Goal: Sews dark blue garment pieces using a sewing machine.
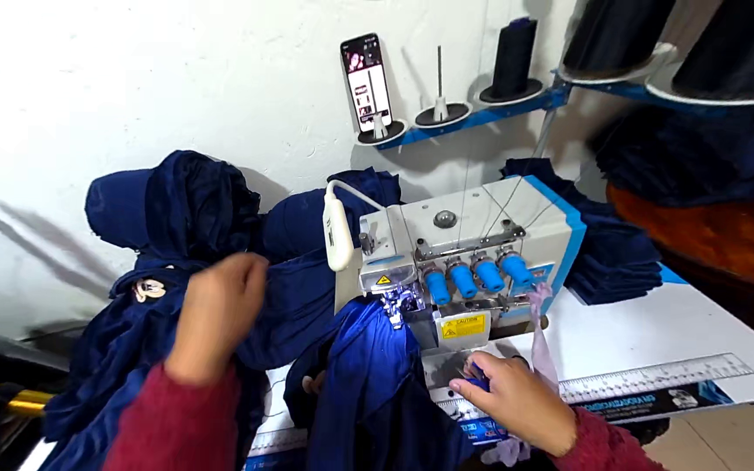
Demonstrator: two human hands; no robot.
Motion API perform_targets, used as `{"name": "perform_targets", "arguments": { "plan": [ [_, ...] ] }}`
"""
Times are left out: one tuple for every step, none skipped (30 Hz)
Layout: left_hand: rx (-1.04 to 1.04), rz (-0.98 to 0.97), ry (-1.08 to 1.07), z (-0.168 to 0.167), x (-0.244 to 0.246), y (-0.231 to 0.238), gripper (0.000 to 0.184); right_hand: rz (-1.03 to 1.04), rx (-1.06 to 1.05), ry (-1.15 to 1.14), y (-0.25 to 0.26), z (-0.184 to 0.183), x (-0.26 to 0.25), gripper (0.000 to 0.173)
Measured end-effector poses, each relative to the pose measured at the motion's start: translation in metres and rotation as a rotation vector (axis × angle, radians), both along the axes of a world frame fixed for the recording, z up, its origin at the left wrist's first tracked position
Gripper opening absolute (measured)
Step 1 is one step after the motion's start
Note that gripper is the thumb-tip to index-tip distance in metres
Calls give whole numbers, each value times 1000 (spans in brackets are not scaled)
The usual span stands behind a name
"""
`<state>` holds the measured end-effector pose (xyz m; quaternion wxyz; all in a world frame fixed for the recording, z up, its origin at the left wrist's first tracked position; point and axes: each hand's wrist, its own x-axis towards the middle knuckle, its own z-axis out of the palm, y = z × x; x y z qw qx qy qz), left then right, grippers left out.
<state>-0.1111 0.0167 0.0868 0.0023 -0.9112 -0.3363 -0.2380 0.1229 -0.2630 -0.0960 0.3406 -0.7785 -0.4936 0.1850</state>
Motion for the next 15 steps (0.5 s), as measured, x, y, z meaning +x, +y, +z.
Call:
{"name": "perform_targets", "arguments": {
  "plan": [
    [-61,144,114,10,15,31,33,7,19,-6,-1,-5,3,46],
    [-115,235,215,15,34,58,45,16,72,-15,-2,-10,6,43],
    [-128,251,281,17,57,81,51,27,139,-15,-3,-16,9,41],
    [-105,193,315,17,80,99,48,33,207,-6,-5,-22,11,41],
    [-59,94,320,20,106,113,42,37,267,23,-6,-26,14,40],
    [2,-27,284,23,132,125,36,44,318,70,-8,-28,17,38],
    [50,-125,221,25,158,136,34,55,339,147,-12,-26,18,36],
    [94,-189,145,26,182,144,33,59,344,222,-15,-22,18,34],
    [135,-239,61,27,204,151,33,61,348,274,-16,-18,19,33],
    [175,-287,-17,27,224,156,34,67,348,300,-17,-15,19,32],
    [230,-335,-81,25,241,160,36,69,346,308,-17,-13,18,31],
    [291,-372,-116,24,257,162,39,70,349,307,-17,-13,19,31],
    [371,-400,-129,22,271,163,42,69,357,304,-17,-13,19,31],
    [466,-421,-122,20,285,163,46,68,360,305,-16,-15,20,31],
    [541,-425,-97,17,297,163,50,67,362,313,-16,-16,20,32]
  ]
}}
